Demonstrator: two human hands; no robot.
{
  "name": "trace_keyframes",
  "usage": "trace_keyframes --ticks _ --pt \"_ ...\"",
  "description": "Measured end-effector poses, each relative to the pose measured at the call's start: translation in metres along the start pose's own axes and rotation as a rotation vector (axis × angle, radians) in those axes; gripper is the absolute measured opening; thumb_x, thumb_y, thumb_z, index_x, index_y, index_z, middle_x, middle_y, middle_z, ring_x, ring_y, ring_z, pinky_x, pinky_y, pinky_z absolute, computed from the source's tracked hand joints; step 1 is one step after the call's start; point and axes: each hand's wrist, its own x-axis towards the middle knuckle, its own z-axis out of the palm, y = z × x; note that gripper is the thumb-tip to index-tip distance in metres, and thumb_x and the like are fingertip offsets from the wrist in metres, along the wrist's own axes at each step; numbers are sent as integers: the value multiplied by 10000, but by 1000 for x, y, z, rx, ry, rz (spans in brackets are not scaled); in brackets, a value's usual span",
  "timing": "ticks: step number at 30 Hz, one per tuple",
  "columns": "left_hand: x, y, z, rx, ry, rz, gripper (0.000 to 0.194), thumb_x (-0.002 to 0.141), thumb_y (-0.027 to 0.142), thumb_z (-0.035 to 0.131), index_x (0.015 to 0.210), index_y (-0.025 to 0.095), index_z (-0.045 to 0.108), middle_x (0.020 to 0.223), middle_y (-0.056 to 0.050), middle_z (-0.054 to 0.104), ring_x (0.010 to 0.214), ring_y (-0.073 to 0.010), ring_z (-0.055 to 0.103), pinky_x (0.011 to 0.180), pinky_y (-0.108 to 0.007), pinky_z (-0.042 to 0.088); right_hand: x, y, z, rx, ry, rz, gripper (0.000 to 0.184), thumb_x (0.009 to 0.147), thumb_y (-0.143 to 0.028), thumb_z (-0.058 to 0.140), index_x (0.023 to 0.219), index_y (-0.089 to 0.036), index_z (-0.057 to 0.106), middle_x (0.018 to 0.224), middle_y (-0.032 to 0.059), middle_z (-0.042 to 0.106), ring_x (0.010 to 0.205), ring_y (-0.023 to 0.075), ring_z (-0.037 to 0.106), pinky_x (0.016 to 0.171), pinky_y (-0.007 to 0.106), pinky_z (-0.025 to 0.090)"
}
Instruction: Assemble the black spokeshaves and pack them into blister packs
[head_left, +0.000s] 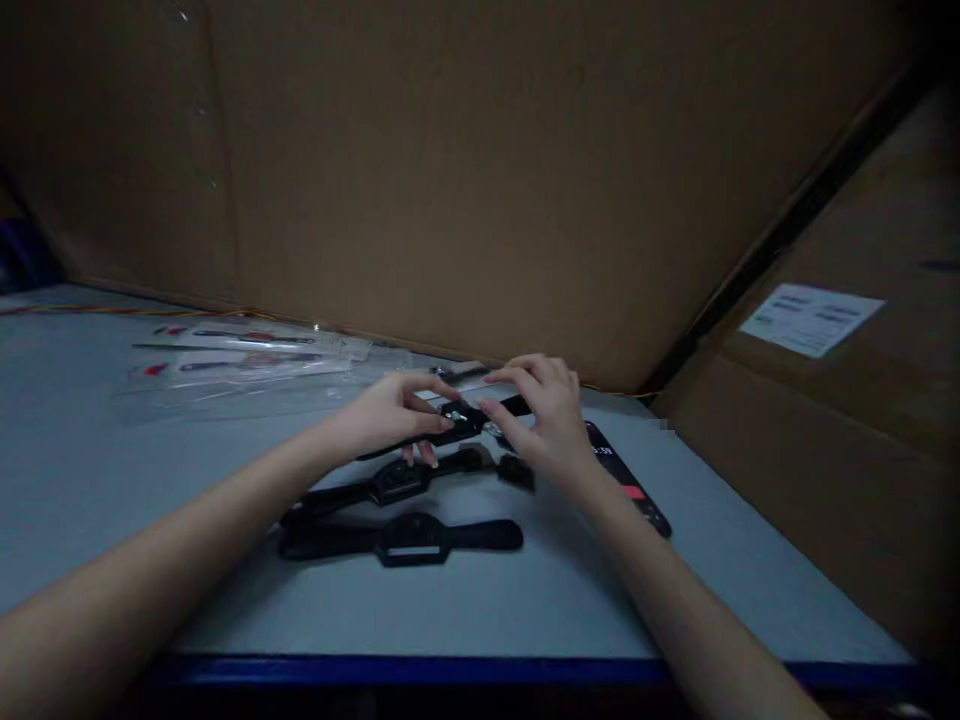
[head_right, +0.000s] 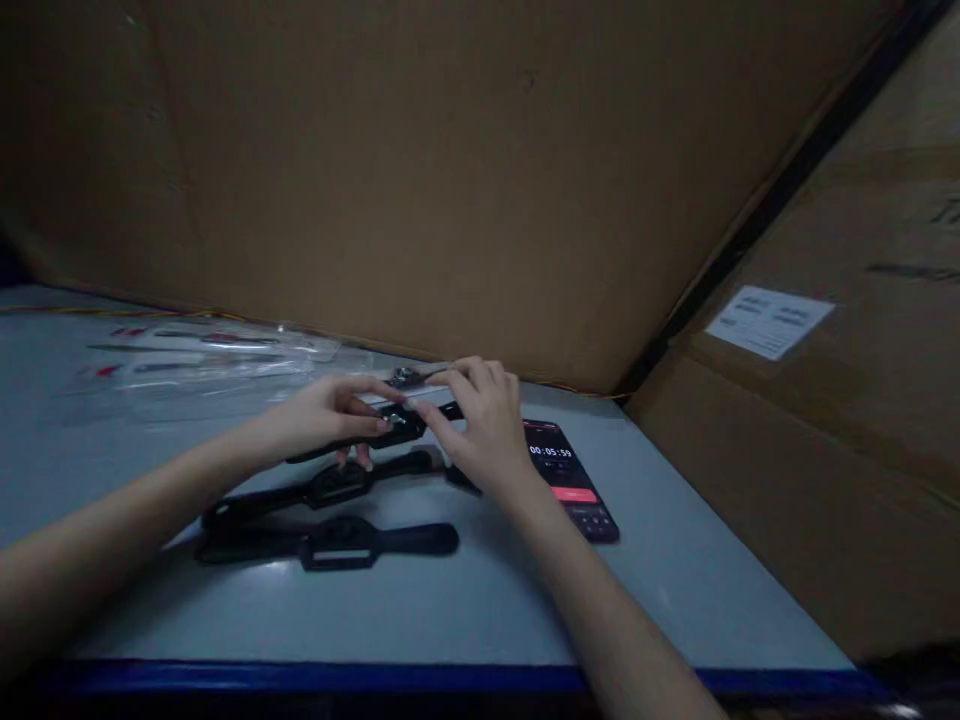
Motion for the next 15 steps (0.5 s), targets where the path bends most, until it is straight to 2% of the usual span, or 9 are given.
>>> trace_keyframes --ticks 3,5,8,12,15 --pt "0 -5 -3 6 -42 12 399 741 232 604 1119 145 513 647 9 602 491 -146 622 400 -192 419 2 -1 0 110 -264 -5 336 870 -464 425 833 -202 632 816 27 642 793 164 553 705 282 319" --pt "-2 -7 -4 13 -84 18 395 746 253 601 1119 157 514 664 11 600 481 -135 614 400 -188 413 3 -2 1 171 -412 25 429 881 -486 377 684 -186 613 647 7 606 635 131 532 601 256 306" --pt "-5 -8 -5 33 -147 29 384 771 273 574 1137 175 508 669 17 593 476 -126 608 396 -181 402 1 -1 5 241 -515 97 504 868 -512 379 533 -173 543 490 -16 496 499 100 448 506 243 256" --pt "-3 -10 -1 70 -173 51 390 797 277 542 1170 181 485 634 22 584 484 -124 601 414 -182 404 -1 8 8 406 -582 173 453 837 -504 444 551 -171 554 490 -25 502 491 86 453 480 220 276" --pt "0 -13 2 125 -182 70 407 797 273 538 1186 174 471 620 19 584 500 -128 594 429 -189 406 -2 15 7 588 -762 282 394 802 -519 492 648 -169 587 537 -27 539 442 72 472 435 202 312"
